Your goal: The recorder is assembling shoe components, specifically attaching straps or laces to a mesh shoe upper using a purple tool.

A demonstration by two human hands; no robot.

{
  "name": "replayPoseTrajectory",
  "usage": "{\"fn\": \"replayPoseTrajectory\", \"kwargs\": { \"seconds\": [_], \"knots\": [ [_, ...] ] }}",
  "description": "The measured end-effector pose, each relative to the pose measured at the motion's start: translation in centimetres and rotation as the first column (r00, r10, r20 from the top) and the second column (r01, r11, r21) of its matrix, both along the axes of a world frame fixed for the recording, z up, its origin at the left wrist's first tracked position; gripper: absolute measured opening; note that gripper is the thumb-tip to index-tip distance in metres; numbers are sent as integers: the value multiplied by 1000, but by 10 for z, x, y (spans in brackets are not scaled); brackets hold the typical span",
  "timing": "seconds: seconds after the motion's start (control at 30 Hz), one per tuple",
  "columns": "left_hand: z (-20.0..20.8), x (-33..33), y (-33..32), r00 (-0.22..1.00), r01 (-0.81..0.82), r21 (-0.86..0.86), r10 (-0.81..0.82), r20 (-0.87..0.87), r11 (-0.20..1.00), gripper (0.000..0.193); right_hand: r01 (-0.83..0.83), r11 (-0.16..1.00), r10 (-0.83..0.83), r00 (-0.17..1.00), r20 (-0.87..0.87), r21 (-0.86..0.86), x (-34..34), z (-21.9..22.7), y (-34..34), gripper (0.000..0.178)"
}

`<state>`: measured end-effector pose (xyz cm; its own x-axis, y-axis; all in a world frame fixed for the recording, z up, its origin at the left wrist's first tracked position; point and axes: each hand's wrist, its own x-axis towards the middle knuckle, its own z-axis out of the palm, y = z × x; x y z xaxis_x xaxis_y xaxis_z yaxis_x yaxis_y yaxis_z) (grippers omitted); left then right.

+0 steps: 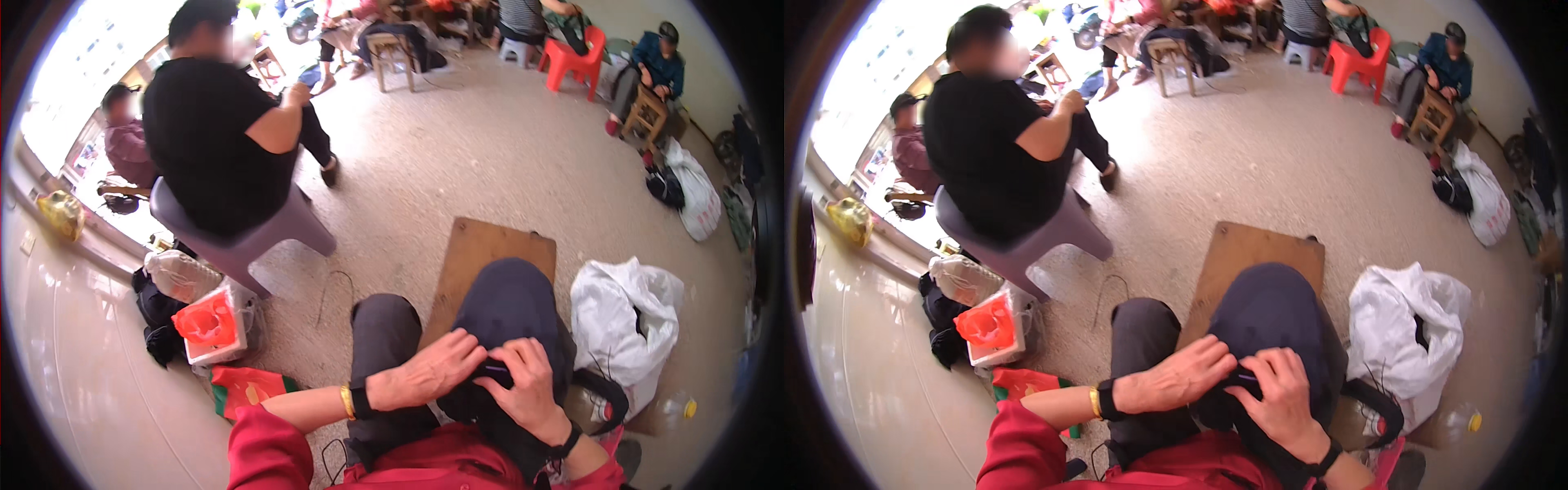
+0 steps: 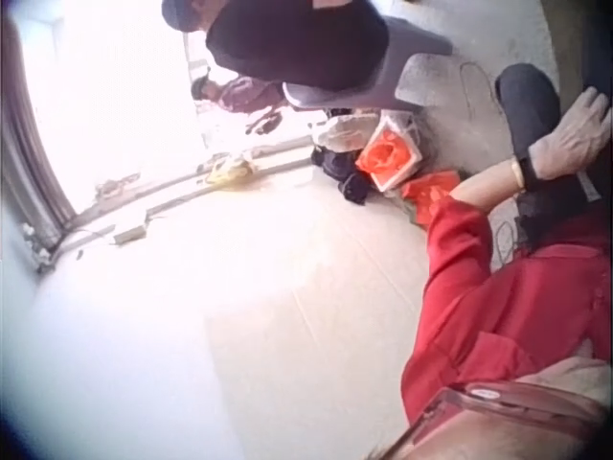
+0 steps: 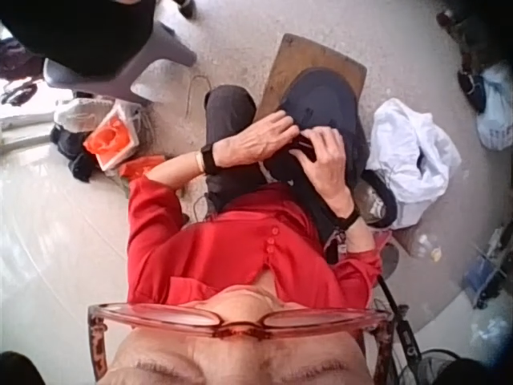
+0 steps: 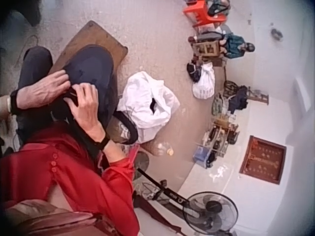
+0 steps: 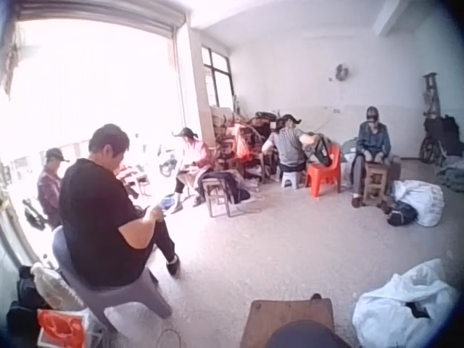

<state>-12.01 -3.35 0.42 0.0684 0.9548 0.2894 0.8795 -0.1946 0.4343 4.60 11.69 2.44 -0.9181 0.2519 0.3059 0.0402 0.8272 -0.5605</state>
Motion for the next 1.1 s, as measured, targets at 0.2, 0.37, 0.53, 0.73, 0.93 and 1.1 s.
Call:
{"fn": "replayPoseTrajectory", "kwargs": {
  "seconds": [0.2,0.37,0.53,0.73,0.93,1.1],
  "knots": [
    [-9,-9,-3,999,2,-33,0,51,999,24,-36,999,35,998,54,8,-9,-7,-4,62],
    [0,-25,-7,990,90,-41,-85,110,995,24,-30,1000,30,996,87,-3,-5,-8,-2,62],
    [5,-34,-11,981,94,-57,-82,178,994,18,-26,999,27,997,72,-20,-7,-8,-2,62],
    [6,-23,-4,997,29,-79,-24,70,996,16,-28,998,31,998,50,-59,-10,-12,2,63],
    [-3,-24,8,993,118,-87,-116,22,989,17,-20,999,23,998,53,-50,-8,-13,1,62],
    [0,-32,9,976,206,-82,-199,90,975,19,-21,999,24,997,69,-44,-7,-14,0,60]
  ]
}}
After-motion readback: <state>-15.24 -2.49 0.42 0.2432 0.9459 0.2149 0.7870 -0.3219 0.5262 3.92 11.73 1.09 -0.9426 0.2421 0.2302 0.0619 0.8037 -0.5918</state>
